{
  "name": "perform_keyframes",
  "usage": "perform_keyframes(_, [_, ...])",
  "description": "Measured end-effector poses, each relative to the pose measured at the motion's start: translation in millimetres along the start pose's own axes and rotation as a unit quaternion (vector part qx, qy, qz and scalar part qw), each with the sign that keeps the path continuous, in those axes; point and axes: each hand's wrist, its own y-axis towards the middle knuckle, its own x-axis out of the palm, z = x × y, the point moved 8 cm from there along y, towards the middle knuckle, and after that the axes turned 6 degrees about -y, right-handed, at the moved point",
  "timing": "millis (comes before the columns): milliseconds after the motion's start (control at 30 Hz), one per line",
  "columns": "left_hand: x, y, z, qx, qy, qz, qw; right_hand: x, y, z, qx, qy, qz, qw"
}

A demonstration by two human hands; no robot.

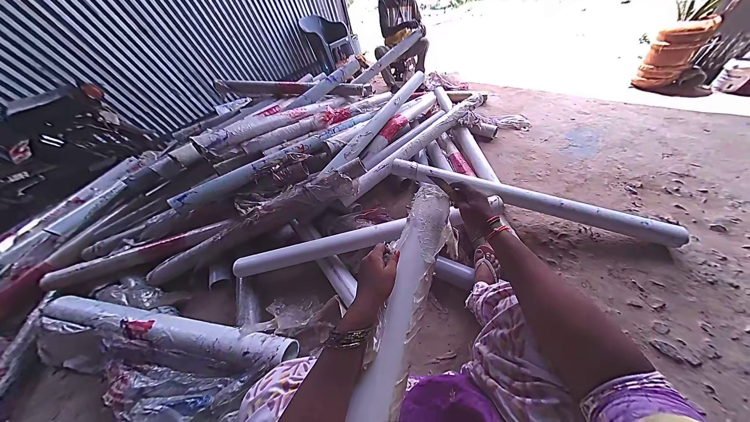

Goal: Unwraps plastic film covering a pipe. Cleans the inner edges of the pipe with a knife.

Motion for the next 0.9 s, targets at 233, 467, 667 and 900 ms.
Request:
perform_keyframes(233, [4.8,3.4,6.2,0.023,-0.017,-0.003,1.0,-2.6,10.4,49.1,0.184,0.086,0.013,0.979])
perform_keyframes(467, [9.8,2.1,7.5,0.028,-0.022,-0.005,0.999,8.2,3.6,50.7,0.163,0.169,0.029,0.972])
perform_keyframes(667, [8.4,2.6,4.6,0.026,-0.005,-0.001,1.0,15.7,-10.7,-7.6,-0.032,-0.153,-0.131,0.979])
perform_keyframes(900, [6.2,-0.3,4.6,0.029,-0.016,0.007,0.999,-28.9,-14.6,17.8,0.056,-0.002,0.084,0.995])
